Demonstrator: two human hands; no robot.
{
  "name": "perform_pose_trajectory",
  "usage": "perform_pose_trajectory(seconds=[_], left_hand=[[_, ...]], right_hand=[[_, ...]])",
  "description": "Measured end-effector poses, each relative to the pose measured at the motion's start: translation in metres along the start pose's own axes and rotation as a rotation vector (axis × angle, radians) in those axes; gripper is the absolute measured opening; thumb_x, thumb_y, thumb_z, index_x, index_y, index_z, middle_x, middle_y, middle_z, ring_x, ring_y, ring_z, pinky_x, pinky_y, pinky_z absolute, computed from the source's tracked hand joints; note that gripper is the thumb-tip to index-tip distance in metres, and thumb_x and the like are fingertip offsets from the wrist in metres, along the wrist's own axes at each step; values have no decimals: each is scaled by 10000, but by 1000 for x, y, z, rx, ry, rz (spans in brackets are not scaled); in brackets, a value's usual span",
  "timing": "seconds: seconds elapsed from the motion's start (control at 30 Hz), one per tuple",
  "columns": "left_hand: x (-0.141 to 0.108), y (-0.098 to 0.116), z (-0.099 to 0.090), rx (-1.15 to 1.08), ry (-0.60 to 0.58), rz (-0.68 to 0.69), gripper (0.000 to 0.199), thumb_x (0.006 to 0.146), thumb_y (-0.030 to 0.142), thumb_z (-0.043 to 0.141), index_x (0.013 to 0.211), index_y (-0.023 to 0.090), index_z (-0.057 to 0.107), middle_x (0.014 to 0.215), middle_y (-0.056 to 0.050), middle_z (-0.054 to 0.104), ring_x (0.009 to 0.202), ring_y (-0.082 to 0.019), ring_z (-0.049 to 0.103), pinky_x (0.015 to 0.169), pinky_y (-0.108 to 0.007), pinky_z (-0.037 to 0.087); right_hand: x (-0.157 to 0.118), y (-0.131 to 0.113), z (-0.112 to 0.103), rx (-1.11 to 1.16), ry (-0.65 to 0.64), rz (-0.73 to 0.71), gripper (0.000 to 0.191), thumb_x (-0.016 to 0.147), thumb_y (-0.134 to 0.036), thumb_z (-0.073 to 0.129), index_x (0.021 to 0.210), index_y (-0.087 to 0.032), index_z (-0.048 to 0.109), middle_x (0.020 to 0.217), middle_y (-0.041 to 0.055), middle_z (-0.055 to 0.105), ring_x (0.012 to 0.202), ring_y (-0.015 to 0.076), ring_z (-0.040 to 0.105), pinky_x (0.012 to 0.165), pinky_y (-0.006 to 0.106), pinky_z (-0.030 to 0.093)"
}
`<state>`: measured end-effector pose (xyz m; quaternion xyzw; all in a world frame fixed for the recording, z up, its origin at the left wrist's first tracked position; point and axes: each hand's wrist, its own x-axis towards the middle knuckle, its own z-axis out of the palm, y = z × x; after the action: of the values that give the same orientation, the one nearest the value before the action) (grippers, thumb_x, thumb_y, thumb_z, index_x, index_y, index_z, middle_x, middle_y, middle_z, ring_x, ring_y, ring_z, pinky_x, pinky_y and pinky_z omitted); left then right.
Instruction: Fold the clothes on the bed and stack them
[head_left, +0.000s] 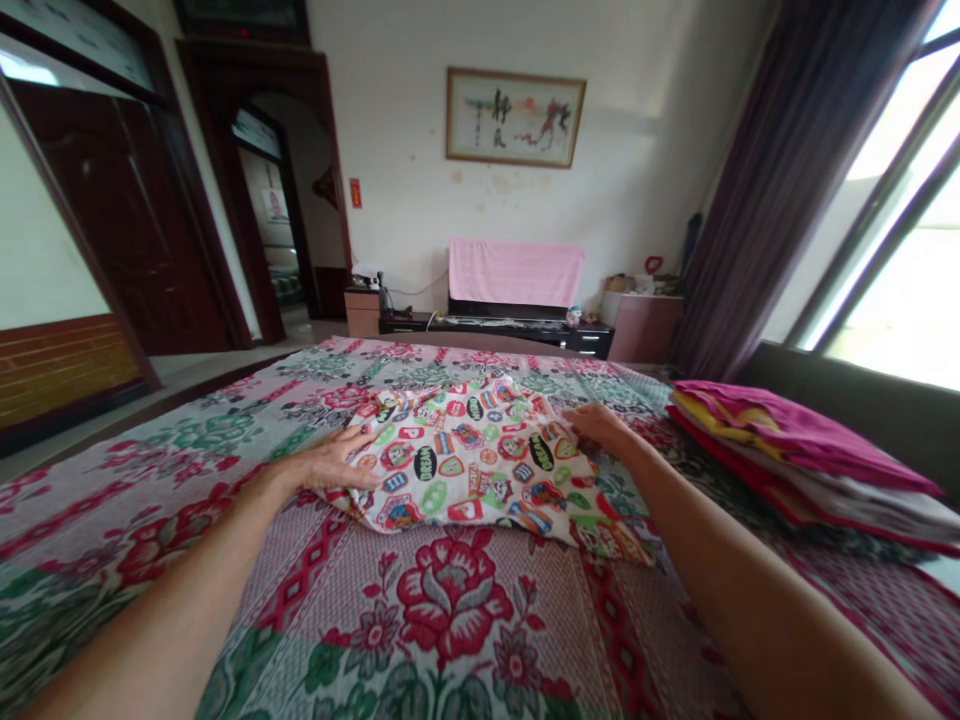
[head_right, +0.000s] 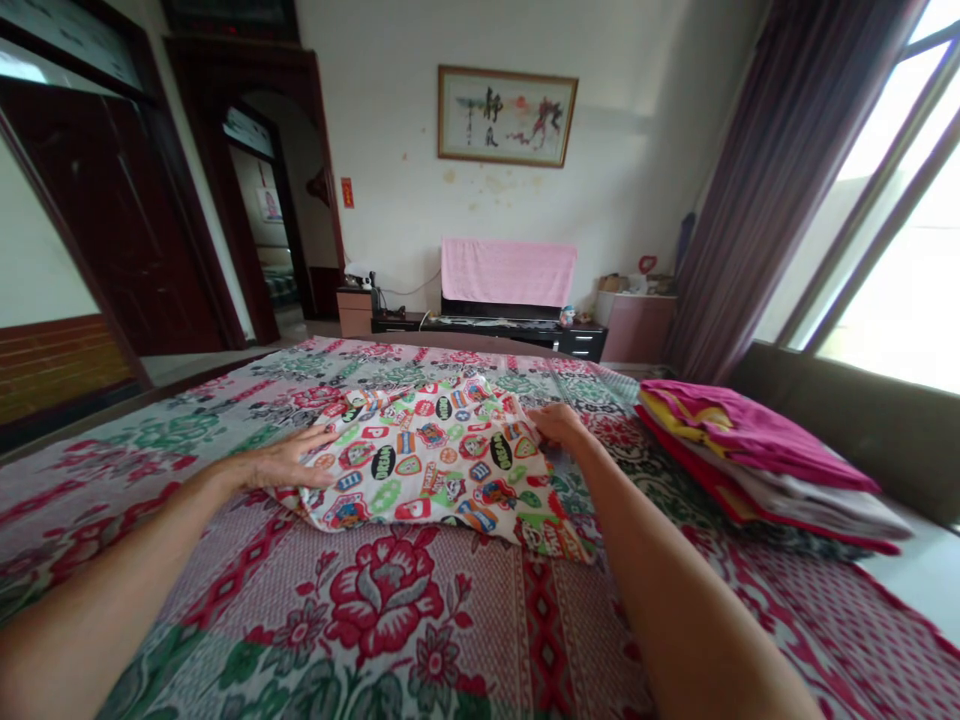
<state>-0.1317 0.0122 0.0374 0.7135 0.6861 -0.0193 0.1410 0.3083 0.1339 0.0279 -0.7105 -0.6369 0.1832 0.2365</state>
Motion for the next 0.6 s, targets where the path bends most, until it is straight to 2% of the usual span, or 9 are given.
perform_pose_trajectory(seconds=[0.1, 0.2, 0.33, 0.43, 0.5, 0.6], left_hand=[[1, -1, 1, -6, -4, 10, 1129, 577, 784, 542, 1491, 181, 265, 1579, -110, 93, 1447, -321, 85, 1157, -423, 196], [2, -2, 3, -14, 11, 18, 1128, 575, 785, 536, 1487, 172, 280, 1577, -119, 106, 1447, -326, 89, 1151, -435, 208], [-1, 1, 1, -31, 4, 30, 1107, 588, 764, 542, 1487, 174, 278, 1573, -134, 114, 1447, -323, 100, 1147, -451, 204], [-6, -2, -4, -73, -3, 68, 1071, 576, 708, 589, 1473, 188, 319, 1573, -121, 138, 1447, -315, 122, 1144, -431, 215], [-10, -8, -8, -155, -2, 109, 976, 566, 649, 634, 1424, 235, 421, 1561, -84, 222, 1430, -310, 208, 1124, -395, 265], [-17, -17, -16, -349, -2, 109, 779, 596, 600, 648, 1302, 280, 568, 1437, -46, 478, 1310, -282, 440, 1036, -323, 381]], right_hand=[[-15, 0, -9, 86, -100, 61, 320, 866, -396, 519, 779, -130, 675, 643, 32, 653, 450, 68, 517, 427, 164, 378], [-27, -2, -11, 77, -162, 15, 282, 828, -371, 574, 739, -127, 684, 563, 5, 611, 410, 58, 462, 404, 165, 341], [-31, -4, -4, -53, -101, -71, 137, 741, -249, 634, 722, -137, 712, 538, -10, 616, 464, 75, 513, 435, 159, 346], [-27, 1, -3, -81, -23, -46, 173, 712, -227, 633, 821, -144, 737, 589, -2, 652, 526, 98, 569, 476, 168, 373], [-25, 6, -4, -95, 15, -16, 219, 714, -265, 635, 862, -148, 744, 589, 1, 654, 530, 108, 574, 487, 182, 379], [-22, 13, -6, -113, 18, -62, 232, 733, -327, 622, 832, -165, 755, 603, 4, 665, 560, 118, 587, 511, 191, 384]])
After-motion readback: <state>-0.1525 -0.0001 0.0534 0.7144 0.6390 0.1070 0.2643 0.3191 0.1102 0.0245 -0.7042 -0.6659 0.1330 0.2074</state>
